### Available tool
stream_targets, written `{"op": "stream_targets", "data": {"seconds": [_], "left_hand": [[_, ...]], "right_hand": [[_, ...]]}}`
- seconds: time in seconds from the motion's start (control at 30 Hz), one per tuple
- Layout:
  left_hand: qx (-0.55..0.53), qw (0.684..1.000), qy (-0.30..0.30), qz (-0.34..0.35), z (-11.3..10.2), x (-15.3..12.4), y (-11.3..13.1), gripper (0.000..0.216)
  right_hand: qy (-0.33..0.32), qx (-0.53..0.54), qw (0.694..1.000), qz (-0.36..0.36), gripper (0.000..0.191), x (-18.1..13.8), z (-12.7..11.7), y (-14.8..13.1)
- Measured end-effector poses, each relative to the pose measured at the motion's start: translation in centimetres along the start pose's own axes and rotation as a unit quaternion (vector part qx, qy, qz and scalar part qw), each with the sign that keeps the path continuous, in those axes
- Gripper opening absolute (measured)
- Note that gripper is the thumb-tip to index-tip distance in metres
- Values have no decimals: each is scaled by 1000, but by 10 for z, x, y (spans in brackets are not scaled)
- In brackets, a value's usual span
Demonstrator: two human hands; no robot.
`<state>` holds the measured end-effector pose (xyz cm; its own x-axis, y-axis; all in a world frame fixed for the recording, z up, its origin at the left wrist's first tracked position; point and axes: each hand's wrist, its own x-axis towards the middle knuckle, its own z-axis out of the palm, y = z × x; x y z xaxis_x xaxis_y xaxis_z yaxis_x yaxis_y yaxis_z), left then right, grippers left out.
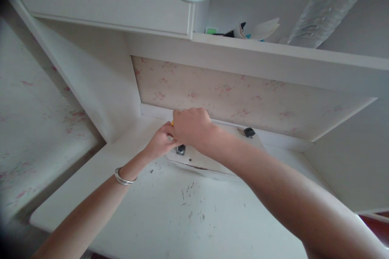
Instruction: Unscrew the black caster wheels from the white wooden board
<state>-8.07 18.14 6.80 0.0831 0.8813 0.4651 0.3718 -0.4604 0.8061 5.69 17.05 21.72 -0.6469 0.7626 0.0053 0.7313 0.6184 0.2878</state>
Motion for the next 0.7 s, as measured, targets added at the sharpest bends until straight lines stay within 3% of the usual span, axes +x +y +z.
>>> {"op": "stream_targets", "data": {"seconds": [0.07, 0.13, 0.23, 0.33, 0.53, 0.6, 0.7], "left_hand": [[-23, 999, -23, -10, -1, -2, 2, 32], [-84, 993, -82, -16, -4, -5, 3, 32], [-149, 978, -140, -26, -10, -6, 3, 29], [-104, 989, -102, -36, -12, -4, 2, 25], [-2, 1000, -10, 3, -4, -1, 5, 34], [-21, 999, -33, 4, -4, -2, 7, 34], [-105, 987, -123, -11, -10, -4, 11, 29]], "right_hand": [[-10, -21, 1000, 3, 35, 1, -2, 0], [-23, -18, 999, -27, 29, 0, -4, 3], [-49, 9, 996, -79, 33, -2, -6, 11], [-61, 46, 992, -98, 33, -2, -5, 13], [-12, 8, 1000, -4, 51, 1, -3, -2], [-17, -7, 1000, -21, 40, 0, -3, -1], [-49, 4, 997, -61, 30, -3, -3, 5]]}}
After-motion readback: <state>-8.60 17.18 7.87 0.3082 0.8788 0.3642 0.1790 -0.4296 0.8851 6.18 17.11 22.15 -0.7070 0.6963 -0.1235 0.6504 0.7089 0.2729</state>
